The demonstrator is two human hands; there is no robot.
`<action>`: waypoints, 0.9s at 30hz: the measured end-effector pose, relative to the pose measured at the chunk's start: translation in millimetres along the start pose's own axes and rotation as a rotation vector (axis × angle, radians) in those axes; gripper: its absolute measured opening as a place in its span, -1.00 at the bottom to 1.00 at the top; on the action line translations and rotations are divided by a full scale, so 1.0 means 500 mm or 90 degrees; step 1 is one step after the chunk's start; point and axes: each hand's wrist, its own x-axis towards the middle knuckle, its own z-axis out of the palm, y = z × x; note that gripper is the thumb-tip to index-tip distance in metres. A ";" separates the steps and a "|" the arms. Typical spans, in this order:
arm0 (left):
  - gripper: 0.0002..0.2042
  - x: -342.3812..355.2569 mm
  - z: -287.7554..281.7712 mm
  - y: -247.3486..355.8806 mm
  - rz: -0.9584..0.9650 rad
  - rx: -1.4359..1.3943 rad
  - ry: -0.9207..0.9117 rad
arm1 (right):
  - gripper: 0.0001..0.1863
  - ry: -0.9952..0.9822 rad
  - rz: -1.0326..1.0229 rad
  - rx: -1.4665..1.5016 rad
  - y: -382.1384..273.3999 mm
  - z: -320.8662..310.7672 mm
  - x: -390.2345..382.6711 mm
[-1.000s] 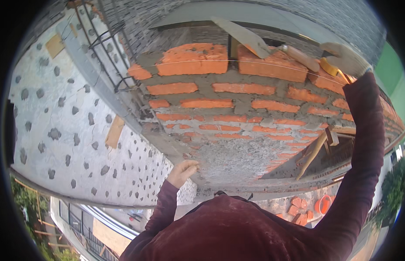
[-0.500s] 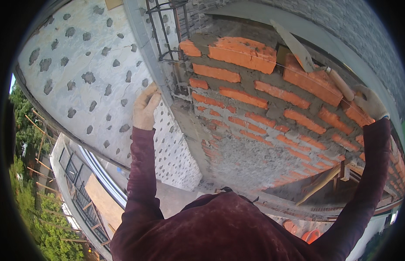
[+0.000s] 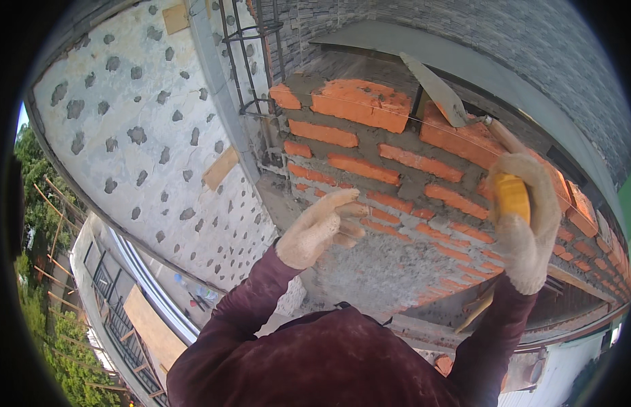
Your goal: The person lays red bricks onto a wall using a trowel to apply mortar, taps each brick into place, and scrapes away excess mortar. They also use a tape measure to check alignment and adjust a guide string during the process.
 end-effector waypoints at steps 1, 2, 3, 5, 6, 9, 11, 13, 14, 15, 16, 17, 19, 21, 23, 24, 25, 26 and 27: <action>-0.27 0.004 0.031 -0.003 -0.010 -0.002 -0.050 | -0.31 -0.080 -0.044 0.090 0.003 0.056 -0.023; -0.27 0.009 0.041 -0.025 -0.014 -0.092 -0.091 | -0.33 -0.146 -0.025 0.150 0.003 0.124 -0.042; -0.28 0.014 0.057 -0.042 -0.014 -0.176 -0.136 | -0.36 -0.158 -0.081 0.173 0.018 0.180 -0.065; -0.34 0.000 0.066 -0.056 -0.009 -0.270 -0.155 | -0.39 -0.159 -0.135 0.185 0.027 0.263 -0.107; -0.39 -0.008 0.065 -0.066 -0.006 -0.290 -0.140 | -0.39 -0.141 -0.145 0.166 0.034 0.289 -0.128; -0.48 -0.031 0.041 -0.074 -0.009 -0.330 -0.123 | -0.44 -0.150 -0.170 0.141 0.044 0.329 -0.158; -0.49 -0.047 0.028 -0.073 0.001 -0.332 -0.097 | -0.47 -0.205 -0.257 0.081 0.052 0.339 -0.139; -0.51 -0.047 0.008 -0.091 0.046 -0.336 -0.035 | -0.50 -0.270 -0.297 0.019 0.021 0.339 -0.099; -0.52 -0.043 -0.004 -0.100 0.067 -0.337 -0.006 | -0.50 -0.273 -0.327 -0.022 0.011 0.342 -0.078; -0.52 -0.034 -0.016 -0.105 0.092 -0.319 0.010 | -0.50 -0.273 -0.357 -0.068 -0.001 0.340 -0.054; -0.51 -0.026 -0.030 -0.106 0.115 -0.299 0.029 | -0.50 -0.293 -0.399 -0.079 -0.020 0.339 -0.026; -0.50 -0.018 -0.042 -0.102 0.138 -0.278 0.048 | -0.51 -0.347 -0.417 -0.117 -0.043 0.339 -0.004; -0.55 -0.009 -0.028 -0.046 0.160 -0.191 0.156 | -0.53 -0.456 -0.444 -0.201 -0.079 0.345 0.028; -0.55 0.008 -0.049 -0.036 0.191 -0.105 0.202 | -0.41 -0.426 -0.506 -0.295 -0.085 0.379 0.054; -0.55 0.018 -0.054 -0.019 0.186 -0.094 0.209 | -0.40 -0.469 -0.497 -0.382 -0.085 0.406 0.079; -0.52 0.020 -0.056 -0.007 0.201 -0.118 0.194 | -0.47 -0.469 -0.501 -0.400 -0.083 0.418 0.091; -0.49 0.021 -0.057 0.004 0.218 -0.141 0.179 | -0.48 -0.482 -0.512 -0.400 -0.087 0.421 0.106; -0.52 0.021 -0.058 0.013 0.242 -0.117 0.185 | -0.50 -0.495 -0.523 -0.400 -0.095 0.418 0.123; -0.55 0.022 -0.060 0.022 0.266 -0.092 0.189 | -0.52 -0.506 -0.533 -0.403 -0.106 0.414 0.140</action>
